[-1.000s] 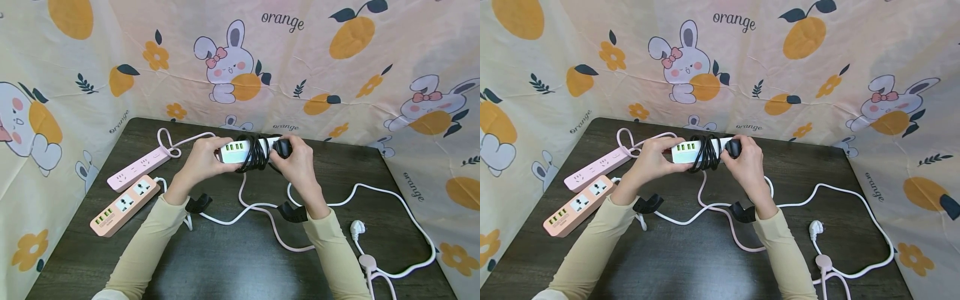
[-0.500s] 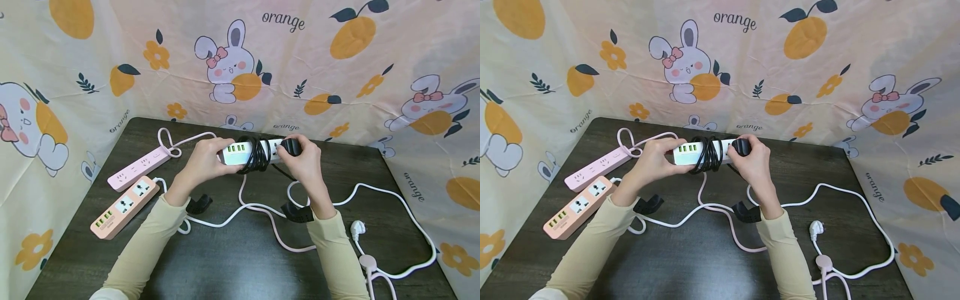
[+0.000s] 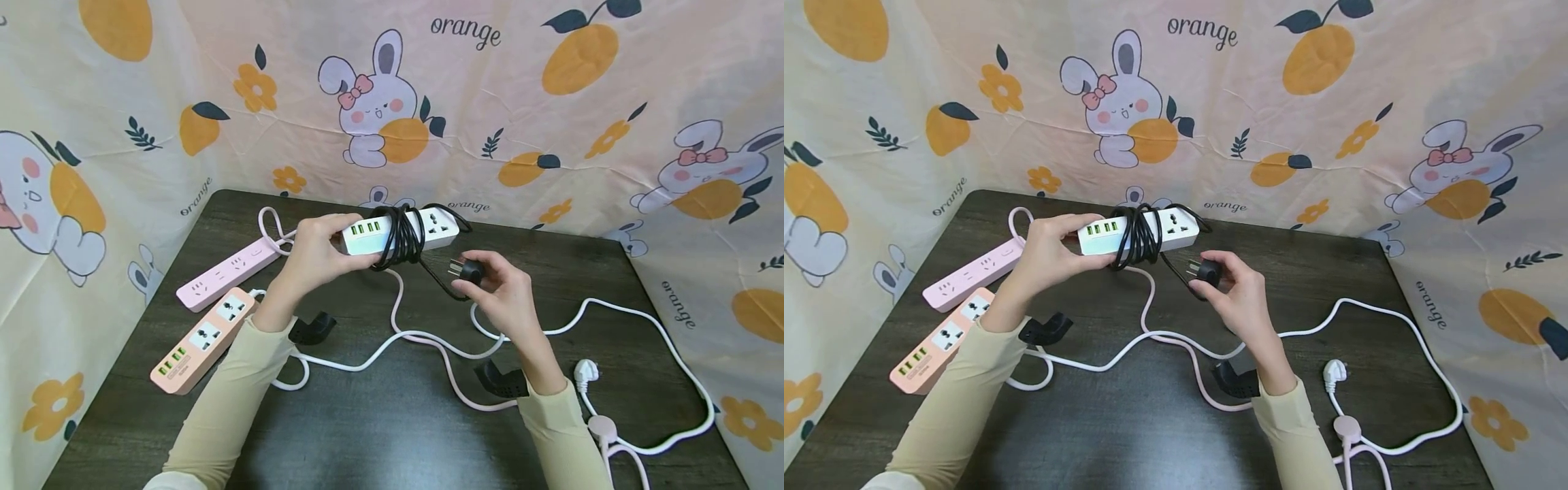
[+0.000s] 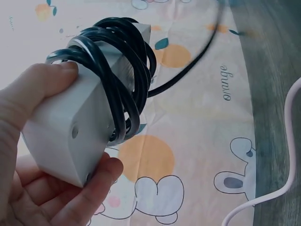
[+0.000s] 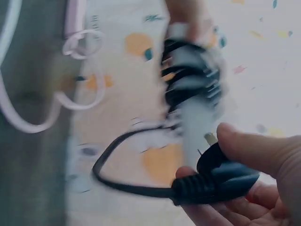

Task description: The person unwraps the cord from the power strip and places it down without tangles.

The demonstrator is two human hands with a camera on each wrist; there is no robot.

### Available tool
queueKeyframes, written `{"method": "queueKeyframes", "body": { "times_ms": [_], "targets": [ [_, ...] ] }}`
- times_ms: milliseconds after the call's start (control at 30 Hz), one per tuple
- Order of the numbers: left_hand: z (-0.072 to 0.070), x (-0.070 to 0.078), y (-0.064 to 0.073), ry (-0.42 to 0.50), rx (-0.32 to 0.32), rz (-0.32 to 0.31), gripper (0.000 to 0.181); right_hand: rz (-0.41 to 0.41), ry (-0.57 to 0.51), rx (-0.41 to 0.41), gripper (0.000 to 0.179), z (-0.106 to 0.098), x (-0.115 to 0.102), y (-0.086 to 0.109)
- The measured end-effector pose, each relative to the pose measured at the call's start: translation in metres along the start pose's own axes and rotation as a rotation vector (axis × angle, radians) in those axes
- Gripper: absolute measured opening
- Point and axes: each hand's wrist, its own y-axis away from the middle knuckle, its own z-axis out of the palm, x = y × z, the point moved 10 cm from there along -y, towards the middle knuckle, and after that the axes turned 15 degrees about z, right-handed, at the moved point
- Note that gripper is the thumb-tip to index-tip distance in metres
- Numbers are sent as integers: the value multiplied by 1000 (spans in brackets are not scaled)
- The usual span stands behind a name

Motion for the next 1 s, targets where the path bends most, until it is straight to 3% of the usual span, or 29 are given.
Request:
{"method": "queueKeyframes", "body": {
  "times_ms": [133, 200, 267, 333, 400, 500, 633, 767, 867, 933, 1000],
  "targets": [
    [-1, -1, 1, 99, 0, -28, 43, 190, -90, -35, 37, 3, 47, -15],
    [1, -1, 3, 146, -21, -38, 42, 260, -156, -1, 36, -1, 64, -24],
    [4, 0, 4, 189, -49, -33, 41, 265, -247, 74, 35, -12, 69, -33],
    [8, 3, 5, 219, -78, -21, 41, 202, -388, 166, 34, -28, 64, -39],
    [11, 5, 5, 229, -106, -13, 41, 85, -533, 247, 32, -47, 51, -41],
    [15, 3, 7, 223, -136, -28, 42, -100, -737, 303, 32, -72, 26, -38],
    [16, -4, 10, 153, -136, -58, 45, -270, -865, 274, 33, -93, -5, -23],
    [8, -11, 11, 71, -68, -63, 43, -354, -959, 108, 36, -96, -21, -4],
    [-2, -16, 11, 25, 13, -64, 42, -345, -915, -76, 36, -87, -23, 7],
    [-9, -17, 11, 12, 62, -73, 43, -273, -769, -169, 35, -74, -16, 11],
    [-16, -19, 10, 21, 99, -88, 44, -180, -529, -197, 34, -61, -1, 12]
  ]
}}
